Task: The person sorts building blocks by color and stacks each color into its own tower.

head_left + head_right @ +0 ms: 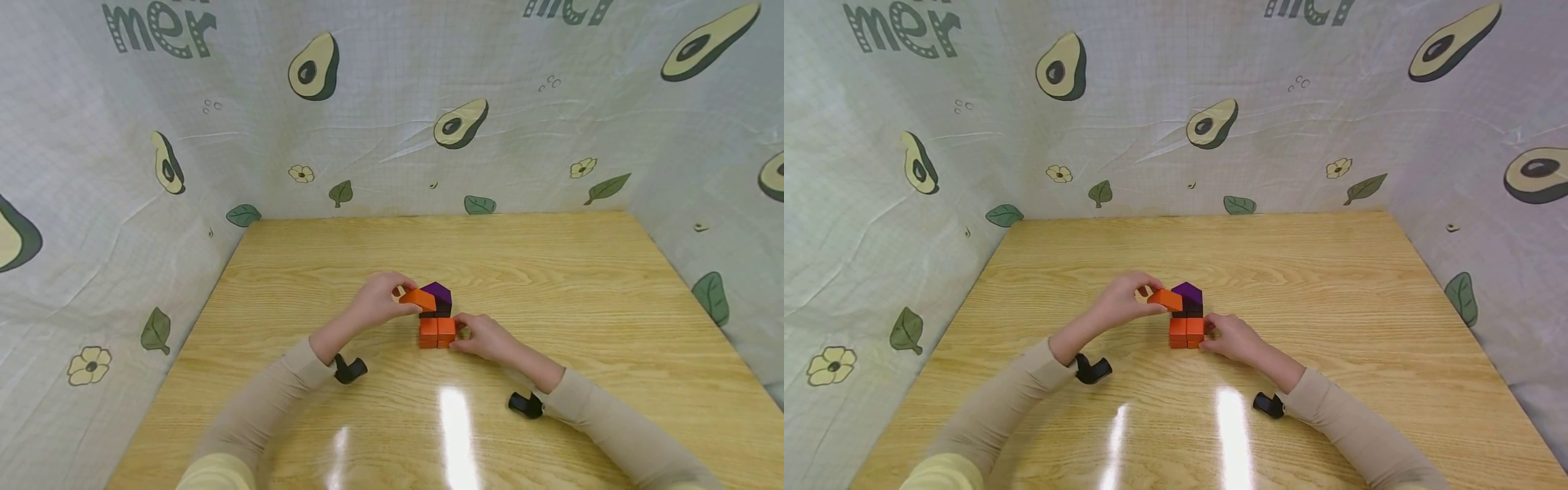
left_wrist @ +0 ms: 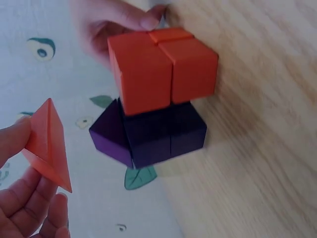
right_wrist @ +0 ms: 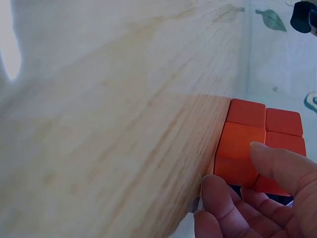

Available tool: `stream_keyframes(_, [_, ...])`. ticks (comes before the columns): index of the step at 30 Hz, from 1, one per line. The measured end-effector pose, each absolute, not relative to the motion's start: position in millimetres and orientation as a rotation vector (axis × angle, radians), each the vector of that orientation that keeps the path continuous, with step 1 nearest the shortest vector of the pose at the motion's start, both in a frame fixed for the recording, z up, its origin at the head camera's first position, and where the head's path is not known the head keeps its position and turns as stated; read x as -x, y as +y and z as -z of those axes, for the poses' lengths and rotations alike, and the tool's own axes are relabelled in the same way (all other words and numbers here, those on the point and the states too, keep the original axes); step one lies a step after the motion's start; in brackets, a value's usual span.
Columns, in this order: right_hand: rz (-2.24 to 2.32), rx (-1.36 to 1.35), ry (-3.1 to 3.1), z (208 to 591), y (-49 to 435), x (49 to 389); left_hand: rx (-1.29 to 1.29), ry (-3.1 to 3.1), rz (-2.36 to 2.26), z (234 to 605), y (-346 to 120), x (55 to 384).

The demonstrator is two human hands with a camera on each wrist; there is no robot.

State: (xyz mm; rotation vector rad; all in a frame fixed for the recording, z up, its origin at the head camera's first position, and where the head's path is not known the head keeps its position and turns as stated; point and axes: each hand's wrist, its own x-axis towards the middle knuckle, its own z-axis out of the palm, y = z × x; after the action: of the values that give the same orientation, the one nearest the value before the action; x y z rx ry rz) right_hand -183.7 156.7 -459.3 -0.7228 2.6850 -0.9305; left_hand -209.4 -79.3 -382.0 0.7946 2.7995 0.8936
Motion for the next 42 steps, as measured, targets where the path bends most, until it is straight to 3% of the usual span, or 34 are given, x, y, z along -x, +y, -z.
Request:
stream_keyframes(17, [0.981,0.759,2.674,460,158,183,-1.016,2.903,-0.646,401,-49,190])
stream_keyframes(42, [0.975,0.756,2.681,460,158,184,-0.943,2.932,-0.56,417,-45,189])
